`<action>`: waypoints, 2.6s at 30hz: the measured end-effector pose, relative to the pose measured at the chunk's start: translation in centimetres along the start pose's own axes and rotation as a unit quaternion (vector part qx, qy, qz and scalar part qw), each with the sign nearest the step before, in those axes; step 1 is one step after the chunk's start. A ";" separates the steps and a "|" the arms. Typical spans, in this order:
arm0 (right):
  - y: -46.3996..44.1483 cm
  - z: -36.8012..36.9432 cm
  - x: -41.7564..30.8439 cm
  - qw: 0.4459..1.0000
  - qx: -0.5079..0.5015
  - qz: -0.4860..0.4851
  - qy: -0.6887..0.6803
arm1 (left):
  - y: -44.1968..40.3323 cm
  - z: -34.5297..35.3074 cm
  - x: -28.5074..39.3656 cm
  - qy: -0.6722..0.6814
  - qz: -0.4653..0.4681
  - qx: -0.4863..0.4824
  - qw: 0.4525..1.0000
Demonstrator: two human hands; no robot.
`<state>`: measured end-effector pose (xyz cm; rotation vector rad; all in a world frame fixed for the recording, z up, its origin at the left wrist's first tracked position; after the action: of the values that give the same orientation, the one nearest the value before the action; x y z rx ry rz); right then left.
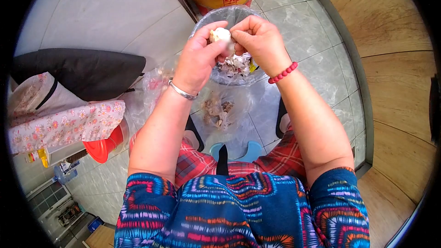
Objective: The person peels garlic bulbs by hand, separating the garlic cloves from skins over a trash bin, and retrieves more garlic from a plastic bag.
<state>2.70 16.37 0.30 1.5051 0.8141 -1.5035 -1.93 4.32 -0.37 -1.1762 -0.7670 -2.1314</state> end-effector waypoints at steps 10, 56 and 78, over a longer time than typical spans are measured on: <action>-0.1 -0.4 -0.3 0.998 0.013 0.012 -0.059 | 0.0 -0.1 0.8 -0.074 0.077 0.029 0.994; 0.3 -0.1 -0.6 0.993 -0.003 0.023 -0.116 | -0.1 -0.1 -0.1 0.130 -0.024 -0.043 0.990; -0.3 -0.2 0.4 1.000 -0.016 -0.012 0.001 | -0.1 -0.5 0.1 -0.013 0.049 0.061 0.997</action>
<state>2.55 16.65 -0.14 1.4785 0.8546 -1.5002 -2.35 4.02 -0.49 -1.1551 -0.8213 -1.9640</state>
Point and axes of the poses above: each hand's wrist, its own y-axis away from the middle knuckle, its own z-axis out of the palm, x = y × z, the point moved 5 cm from there along -y, towards the middle knuckle, and after that the axes turned 7 degrees about x, right-handed, at the moved point
